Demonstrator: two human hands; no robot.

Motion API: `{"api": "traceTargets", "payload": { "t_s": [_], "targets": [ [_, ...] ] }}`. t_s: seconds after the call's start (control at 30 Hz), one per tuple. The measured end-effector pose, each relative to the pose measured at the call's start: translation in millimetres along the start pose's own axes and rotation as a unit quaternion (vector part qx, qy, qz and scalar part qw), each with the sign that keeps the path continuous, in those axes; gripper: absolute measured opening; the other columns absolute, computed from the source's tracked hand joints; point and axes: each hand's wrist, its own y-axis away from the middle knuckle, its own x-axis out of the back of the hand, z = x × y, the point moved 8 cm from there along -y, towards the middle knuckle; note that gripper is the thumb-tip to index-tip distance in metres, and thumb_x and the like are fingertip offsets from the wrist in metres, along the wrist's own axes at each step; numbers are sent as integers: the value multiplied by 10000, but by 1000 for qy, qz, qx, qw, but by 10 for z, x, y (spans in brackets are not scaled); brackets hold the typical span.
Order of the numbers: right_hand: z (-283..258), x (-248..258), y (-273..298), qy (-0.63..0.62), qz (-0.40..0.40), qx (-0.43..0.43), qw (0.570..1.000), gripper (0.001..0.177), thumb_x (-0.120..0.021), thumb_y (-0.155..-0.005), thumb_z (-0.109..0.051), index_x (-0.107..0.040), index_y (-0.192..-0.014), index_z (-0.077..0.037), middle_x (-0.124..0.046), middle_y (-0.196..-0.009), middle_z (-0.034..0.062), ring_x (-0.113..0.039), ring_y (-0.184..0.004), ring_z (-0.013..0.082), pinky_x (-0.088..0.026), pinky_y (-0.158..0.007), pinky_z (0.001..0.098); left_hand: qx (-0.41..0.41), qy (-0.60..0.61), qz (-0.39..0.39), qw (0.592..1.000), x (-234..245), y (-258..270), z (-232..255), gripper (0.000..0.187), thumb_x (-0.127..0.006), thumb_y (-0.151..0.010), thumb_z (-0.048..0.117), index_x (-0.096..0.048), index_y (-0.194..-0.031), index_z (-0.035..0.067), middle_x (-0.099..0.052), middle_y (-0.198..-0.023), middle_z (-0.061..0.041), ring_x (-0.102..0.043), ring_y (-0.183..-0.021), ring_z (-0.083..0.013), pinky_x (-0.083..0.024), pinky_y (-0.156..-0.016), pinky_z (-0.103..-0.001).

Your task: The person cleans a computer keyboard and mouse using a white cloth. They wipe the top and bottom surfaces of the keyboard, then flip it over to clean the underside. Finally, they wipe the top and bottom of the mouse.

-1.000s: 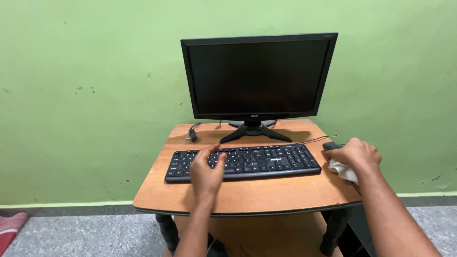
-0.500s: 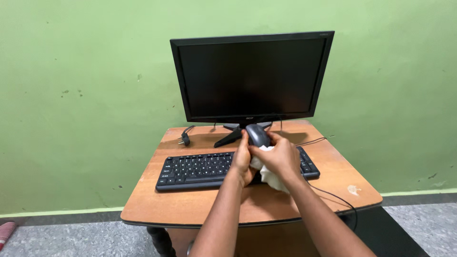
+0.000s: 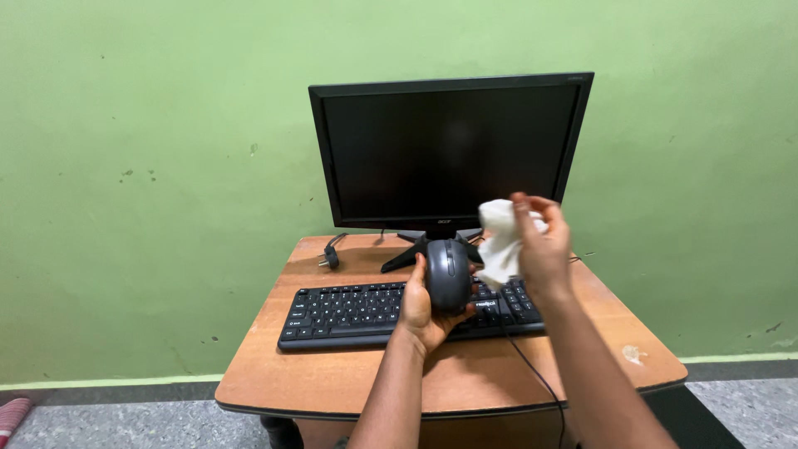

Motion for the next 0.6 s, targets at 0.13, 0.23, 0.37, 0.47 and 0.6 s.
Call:
{"api": "traceTargets", "payload": {
  "t_s": [0.13, 0.23, 0.37, 0.47, 0.6],
  "targets": [
    [-274, -547, 393, 171, -34, 228, 958, 340, -771, -869, -405, -765, -1009, -96, -636, -1107, 104, -687, -964, 207, -607, -794, 346, 20, -41, 31, 998, 42, -3, -46, 681, -242, -1029, 652, -616, -1275, 139, -719, -1003, -83, -699, -865, -181, -607, -635, -343],
    [-152, -806, 577, 391, -98, 207, 891, 285, -765, -877, -377, -815, -1023, -138, -698, -1054, 84, -608, -1007, 285, -533, -844, 425, 6, -91, 24, 996, 70, -15, -55, 703, -251, -1043, 669, -599, -1293, 112, -699, -1014, -96, -693, -856, -188, -593, -626, -348],
    [-220, -740, 804, 368, -122, 257, 885, 265, -727, -884, -279, -807, -1101, -151, -652, -1114, 108, -586, -1035, 326, -512, -878, 447, 5, -68, 65, 996, 133, -25, -53, 654, -306, -1037, 607, -577, -1394, 131, -713, -1203, -67, -715, -1038, -175, -615, -797, -353],
    [-283, -651, 979, 358, -136, 287, 878, 284, -708, -889, -228, -804, -1147, -160, -627, -1111, 125, -602, -1024, 320, -516, -870, 443, 12, -96, 90, 991, 170, 3, -36, 682, -281, -1018, 617, -559, -1422, 144, -705, -1246, -90, -708, -1106, -179, -610, -874, -338],
    [-355, -610, 1062, 360, -136, 289, 877, 297, -736, -856, -226, -807, -1140, -180, -627, -1074, 127, -639, -971, 305, -542, -811, 430, -5, -67, 61, 996, 144, -44, -56, 664, -284, -1048, 585, -562, -1423, 113, -689, -1247, -90, -691, -1106, -188, -597, -882, -338]
  ]
}}
